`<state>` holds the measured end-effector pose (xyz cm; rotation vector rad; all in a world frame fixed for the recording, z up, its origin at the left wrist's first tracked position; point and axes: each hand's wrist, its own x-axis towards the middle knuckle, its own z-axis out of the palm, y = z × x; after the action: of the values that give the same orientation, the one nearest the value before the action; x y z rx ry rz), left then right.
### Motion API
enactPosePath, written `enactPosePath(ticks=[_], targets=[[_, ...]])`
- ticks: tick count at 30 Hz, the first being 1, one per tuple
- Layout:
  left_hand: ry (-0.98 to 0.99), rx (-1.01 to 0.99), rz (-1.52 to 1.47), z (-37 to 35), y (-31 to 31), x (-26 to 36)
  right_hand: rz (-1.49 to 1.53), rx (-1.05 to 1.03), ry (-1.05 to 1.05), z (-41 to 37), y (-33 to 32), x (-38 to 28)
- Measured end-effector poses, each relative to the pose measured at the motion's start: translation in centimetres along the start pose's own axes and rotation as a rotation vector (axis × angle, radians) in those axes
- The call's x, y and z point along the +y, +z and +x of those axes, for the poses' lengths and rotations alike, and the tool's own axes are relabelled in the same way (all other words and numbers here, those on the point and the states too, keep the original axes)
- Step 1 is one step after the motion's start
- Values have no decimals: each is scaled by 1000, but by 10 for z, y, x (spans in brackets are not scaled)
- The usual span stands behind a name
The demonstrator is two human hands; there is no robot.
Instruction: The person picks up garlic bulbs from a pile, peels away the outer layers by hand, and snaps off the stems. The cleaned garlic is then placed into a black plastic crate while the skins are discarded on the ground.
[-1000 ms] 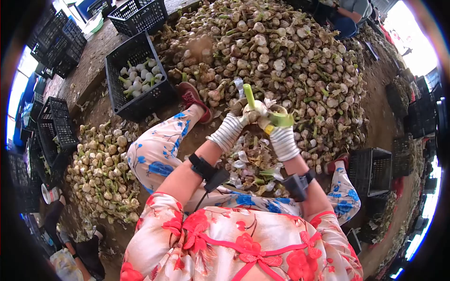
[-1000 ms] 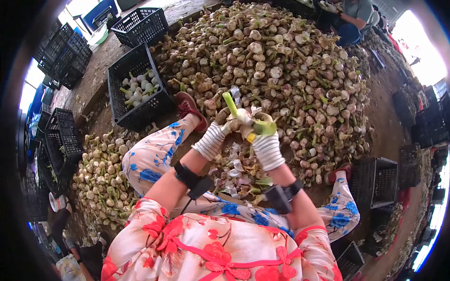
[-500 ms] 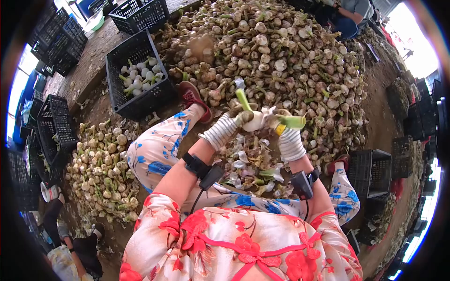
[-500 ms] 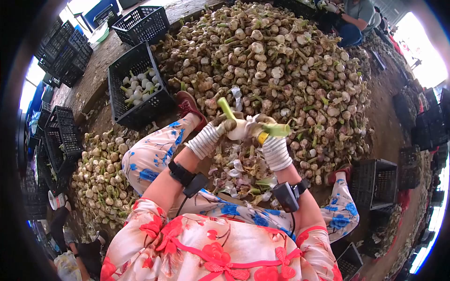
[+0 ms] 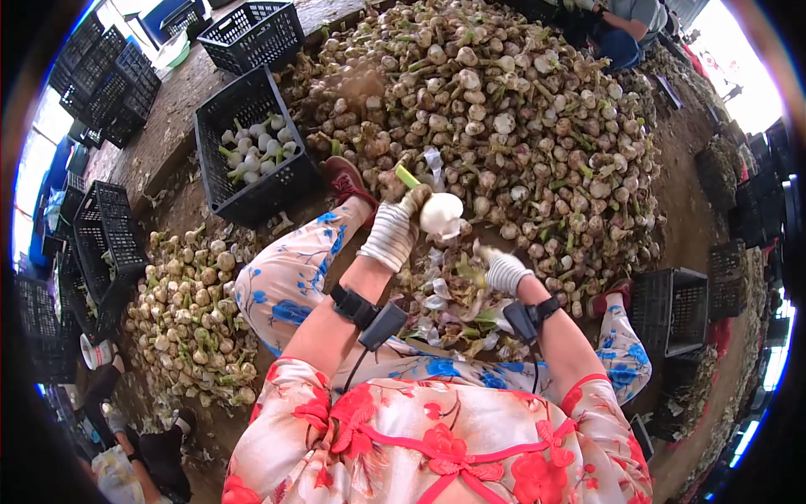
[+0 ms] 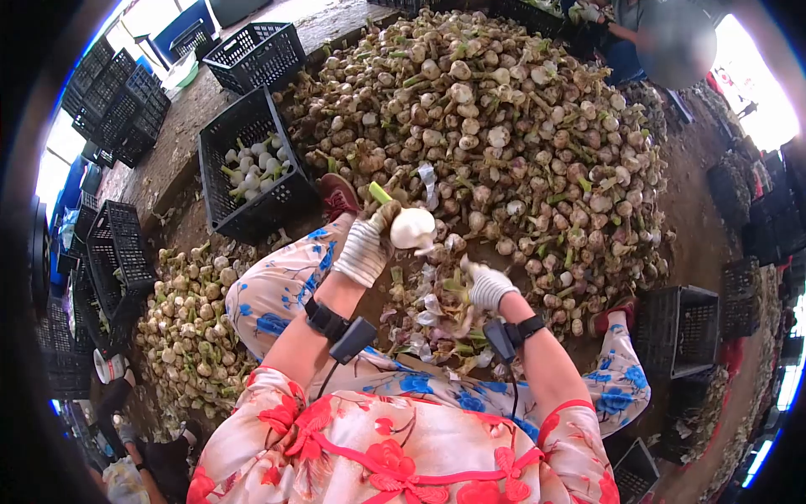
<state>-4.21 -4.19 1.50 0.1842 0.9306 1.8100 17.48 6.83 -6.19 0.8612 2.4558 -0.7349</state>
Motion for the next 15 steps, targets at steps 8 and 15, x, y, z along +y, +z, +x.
enactPosePath(ticks=[8,15], targets=[[-312,33,-364,12,1,-16,897,418,-152,-51,-80,-115],[-230,28,-456,8,-15,-5,999,187,-545,-60,-71,-105]])
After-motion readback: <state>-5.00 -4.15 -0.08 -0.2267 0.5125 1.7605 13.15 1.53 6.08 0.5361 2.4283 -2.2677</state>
